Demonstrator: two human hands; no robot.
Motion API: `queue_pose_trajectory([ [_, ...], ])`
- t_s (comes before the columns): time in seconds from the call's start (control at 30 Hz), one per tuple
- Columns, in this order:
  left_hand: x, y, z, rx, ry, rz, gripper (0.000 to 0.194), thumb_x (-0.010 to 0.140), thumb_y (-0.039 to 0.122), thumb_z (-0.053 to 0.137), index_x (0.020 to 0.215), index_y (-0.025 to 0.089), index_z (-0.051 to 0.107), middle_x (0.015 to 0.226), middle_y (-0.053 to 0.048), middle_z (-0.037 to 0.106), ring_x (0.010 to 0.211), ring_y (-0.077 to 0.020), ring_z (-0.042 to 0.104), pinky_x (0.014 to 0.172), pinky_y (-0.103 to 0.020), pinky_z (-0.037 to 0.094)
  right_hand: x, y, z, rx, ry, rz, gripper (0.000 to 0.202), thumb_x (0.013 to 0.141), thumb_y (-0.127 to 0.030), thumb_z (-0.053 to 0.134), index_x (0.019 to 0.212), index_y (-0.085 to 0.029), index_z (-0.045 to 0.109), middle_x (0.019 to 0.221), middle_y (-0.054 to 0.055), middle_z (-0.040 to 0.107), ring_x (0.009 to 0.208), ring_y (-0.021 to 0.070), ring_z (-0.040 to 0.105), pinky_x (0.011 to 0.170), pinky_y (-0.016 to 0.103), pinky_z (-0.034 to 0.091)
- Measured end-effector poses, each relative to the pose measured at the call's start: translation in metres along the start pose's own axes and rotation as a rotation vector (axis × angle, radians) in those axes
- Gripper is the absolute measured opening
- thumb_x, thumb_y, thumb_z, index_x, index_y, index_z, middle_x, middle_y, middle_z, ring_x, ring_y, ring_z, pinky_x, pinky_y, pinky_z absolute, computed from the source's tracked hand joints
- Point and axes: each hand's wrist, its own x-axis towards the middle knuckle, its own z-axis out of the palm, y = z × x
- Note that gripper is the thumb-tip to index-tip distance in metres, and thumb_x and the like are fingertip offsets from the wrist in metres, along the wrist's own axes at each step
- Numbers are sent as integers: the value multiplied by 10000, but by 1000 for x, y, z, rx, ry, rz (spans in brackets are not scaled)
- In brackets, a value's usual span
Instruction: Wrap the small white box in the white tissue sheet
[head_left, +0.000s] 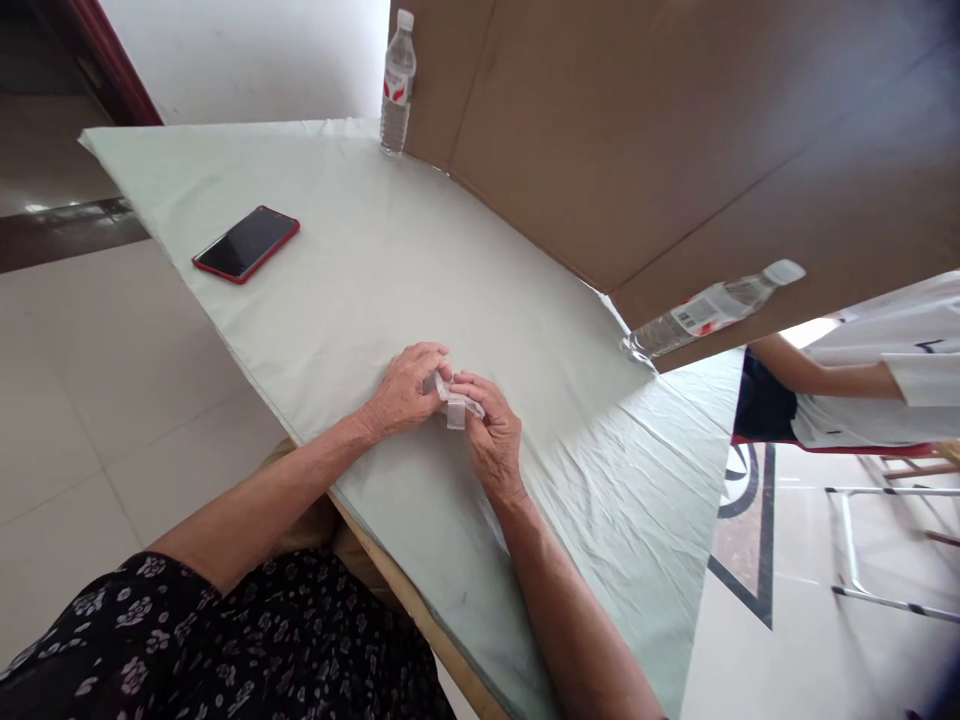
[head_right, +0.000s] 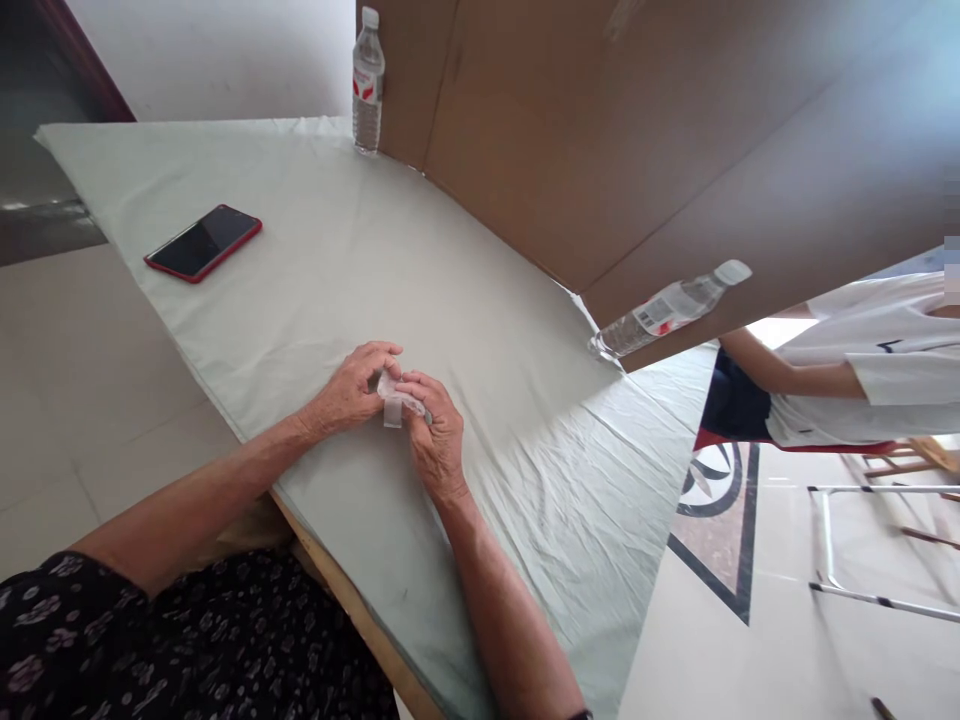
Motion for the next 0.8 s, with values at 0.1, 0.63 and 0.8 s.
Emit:
queue_pose_trajectory([
  [0.1, 2, 0, -15, -51, -113, 23, 188, 845, 311, 630, 977, 179, 649, 1254, -139, 671, 1185, -267, 631, 1044, -442, 488, -4, 4, -1, -54, -27, -77, 236, 951, -218, 564, 1075, -302, 745, 1227, 43, 738, 1267, 227, 642, 1126, 459, 485],
  [0.63, 9, -9, -21, -41, -173, 85, 362, 767, 240, 614, 1117, 171, 673, 1161, -95, 708, 983, -205, 675, 831, -303, 544, 18, 17, -16, -261, -212, -192, 387, 920, -128, 514, 1240, -281, 668, 1333, 66, 696, 1307, 249, 614, 1120, 481, 492],
  [0.8, 40, 4, -19, 40, -150, -299, 188, 779, 365, 598, 739, 181, 601, 694, 9, 595, 637, -145, 520, 591, -272, 395, 54, 25, -19, 115, -291, 193, 609, 852, -450, 721, 1401, -262, 537, 1367, 90, 658, 1229, 270, 645, 1067, 455, 518],
])
